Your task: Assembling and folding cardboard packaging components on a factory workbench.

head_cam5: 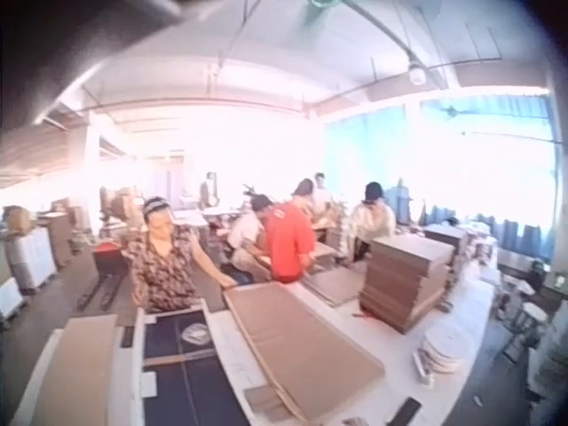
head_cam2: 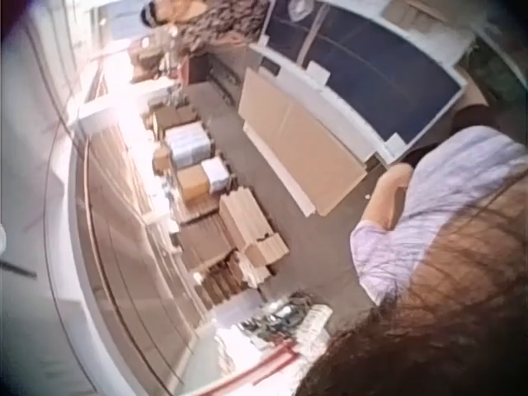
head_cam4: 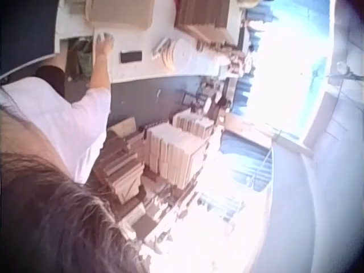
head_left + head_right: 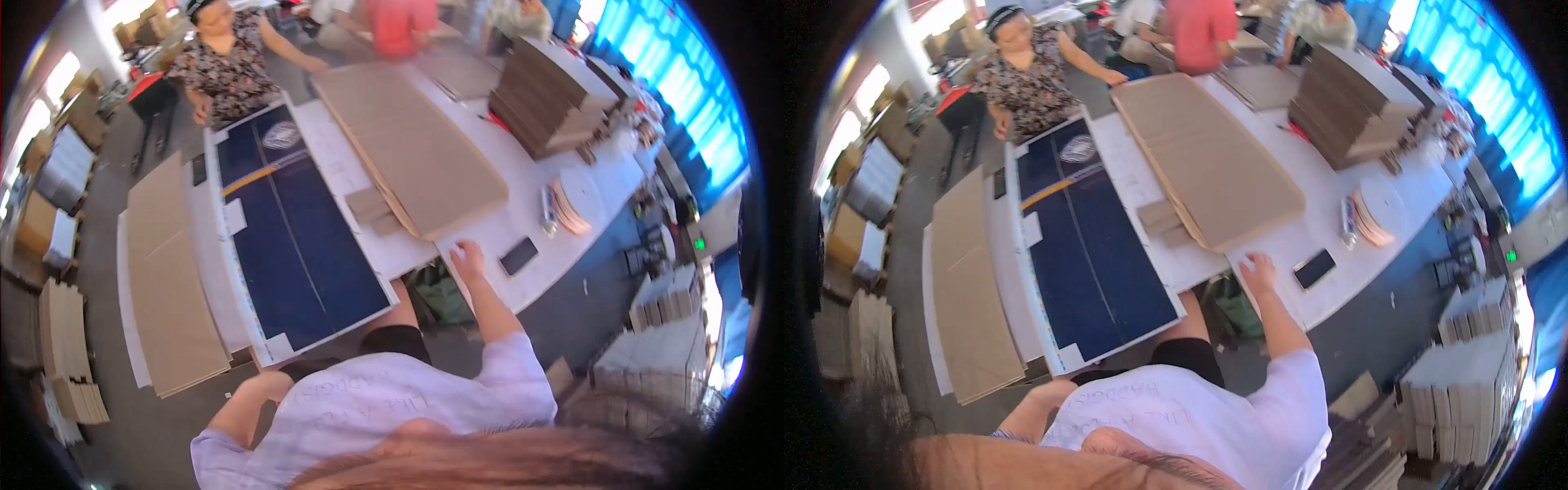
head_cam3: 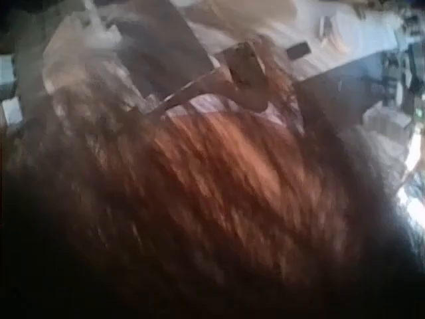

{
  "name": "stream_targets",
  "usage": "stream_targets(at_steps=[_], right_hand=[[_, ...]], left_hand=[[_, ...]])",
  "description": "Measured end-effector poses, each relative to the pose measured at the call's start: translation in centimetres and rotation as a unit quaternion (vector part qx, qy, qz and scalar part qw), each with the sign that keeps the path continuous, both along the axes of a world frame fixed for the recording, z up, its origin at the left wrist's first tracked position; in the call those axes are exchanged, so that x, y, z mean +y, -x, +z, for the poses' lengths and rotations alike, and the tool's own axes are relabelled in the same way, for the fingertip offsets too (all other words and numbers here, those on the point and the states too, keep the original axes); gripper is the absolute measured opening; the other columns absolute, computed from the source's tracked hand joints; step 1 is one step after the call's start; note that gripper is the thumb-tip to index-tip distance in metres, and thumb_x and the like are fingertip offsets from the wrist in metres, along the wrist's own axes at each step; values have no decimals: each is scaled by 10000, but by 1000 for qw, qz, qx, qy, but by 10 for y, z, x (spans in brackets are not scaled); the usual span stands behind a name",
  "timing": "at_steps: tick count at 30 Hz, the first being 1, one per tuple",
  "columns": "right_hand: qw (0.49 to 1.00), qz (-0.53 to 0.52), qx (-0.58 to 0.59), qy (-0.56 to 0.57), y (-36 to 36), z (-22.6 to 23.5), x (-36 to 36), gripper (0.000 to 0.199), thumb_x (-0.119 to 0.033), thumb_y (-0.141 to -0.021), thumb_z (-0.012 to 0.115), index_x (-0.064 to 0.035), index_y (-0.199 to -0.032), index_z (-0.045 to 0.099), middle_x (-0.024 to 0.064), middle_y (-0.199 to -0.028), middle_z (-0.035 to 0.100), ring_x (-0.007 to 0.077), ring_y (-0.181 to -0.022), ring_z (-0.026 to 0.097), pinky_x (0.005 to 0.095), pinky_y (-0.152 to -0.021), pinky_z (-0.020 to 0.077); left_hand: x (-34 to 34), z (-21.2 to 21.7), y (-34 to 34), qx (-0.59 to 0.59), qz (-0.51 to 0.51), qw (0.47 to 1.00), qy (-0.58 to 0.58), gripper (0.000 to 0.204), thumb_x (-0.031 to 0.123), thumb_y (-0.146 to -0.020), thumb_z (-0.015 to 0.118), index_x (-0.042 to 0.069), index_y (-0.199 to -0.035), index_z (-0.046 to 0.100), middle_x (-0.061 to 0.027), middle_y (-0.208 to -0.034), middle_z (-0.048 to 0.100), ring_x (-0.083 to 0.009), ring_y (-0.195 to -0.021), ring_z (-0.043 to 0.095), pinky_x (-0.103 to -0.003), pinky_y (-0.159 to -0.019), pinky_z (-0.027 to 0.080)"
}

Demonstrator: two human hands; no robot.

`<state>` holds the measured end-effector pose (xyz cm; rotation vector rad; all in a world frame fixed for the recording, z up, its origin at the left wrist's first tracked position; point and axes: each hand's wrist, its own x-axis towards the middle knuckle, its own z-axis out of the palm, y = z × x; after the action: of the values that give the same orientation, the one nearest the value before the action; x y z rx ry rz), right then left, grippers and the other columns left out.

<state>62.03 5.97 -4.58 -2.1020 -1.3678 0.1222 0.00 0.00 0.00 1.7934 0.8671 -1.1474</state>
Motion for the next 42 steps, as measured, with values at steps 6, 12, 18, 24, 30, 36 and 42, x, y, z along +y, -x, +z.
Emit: stream_targets(at_steps=[6, 12, 18, 24, 30, 36, 42], right_hand=[[994, 78, -55, 49, 14, 19, 31, 300, -279, -739, 704, -144, -995, 623, 57, -1046, 584, 269, -1062, 509, 418, -919, 390], [972, 143, -172, 68, 26, 21, 57, 278, -304, -746, 675, -183, -984, 597, 33, -1035, 552, 236, -1095, 489, 426, -926, 375], [962, 172, -211, -30, 14, 17, 74, 147, -233, -764, 649, -170, -889, 605, 19, -984, 565, 236, -1023, 518, 428, -907, 380], [964, 182, -187, -46, 6, 34, 81, 91, -204, -770, 643, -161, -831, 590, -2, -956, 582, 214, -1011, 534, 441, -888, 384], [956, 210, -197, -61, 6, 55, 90, 98, -188, -772, 640, -130, -808, 569, 8, -866, 608, 209, -930, 569, 440, -886, 386], [942, 226, -219, -119, -1, 74, 92, 115, -124, -725, 664, -152, -772, 563, -7, -839, 604, 209, -893, 573, 411, -875, 378], [942, 194, -184, -206, -17, 109, 98, 168, -61, -693, 681, -132, -791, 565, -1, -839, 612, 217, -874, 576, 416, -860, 389]], left_hand=[[98, 97, -137, -232, 210, 946, -90, 294, 208, -861, 581, 84, -1121, 640, -139, -995, 674, -246, -933, 646, -346, -827, 505], [141, 42, -249, -423, 283, 860, -32, 284, 173, -905, 571, 60, -1162, 611, -79, -1022, 664, -184, -931, 622, -304, -861, 482], [175, 25, -347, -354, 462, 810, 72, 328, 176, -937, 543, 94, -1254, 536, -25, -1045, 631, -127, -950, 588, -301, -817, 463], [196, -10, -413, -407, 569, 704, 122, 473, 141, -909, 557, 111, -1355, 400, -48, -1208, 556, -150, -977, 576, -341, -827, 446], [202, -46, -450, -402, 617, 675, 44, 625, 204, -860, 643, 104, -1363, 285, -85, -1126, 550, -199, -943, 594, -369, -733, 476], [221, -54, -490, -315, 664, 676, 53, 401, 293, -905, 584, 136, -1216, 386, -76, -930, 596, -187, -629, 604, -362, -560, 465], [245, -86, -474, -315, 686, 655, 33, 332, 411, -936, 495, 123, -1099, 462, -72, -893, 606, -192, -593, 594, -382, -533, 457]])
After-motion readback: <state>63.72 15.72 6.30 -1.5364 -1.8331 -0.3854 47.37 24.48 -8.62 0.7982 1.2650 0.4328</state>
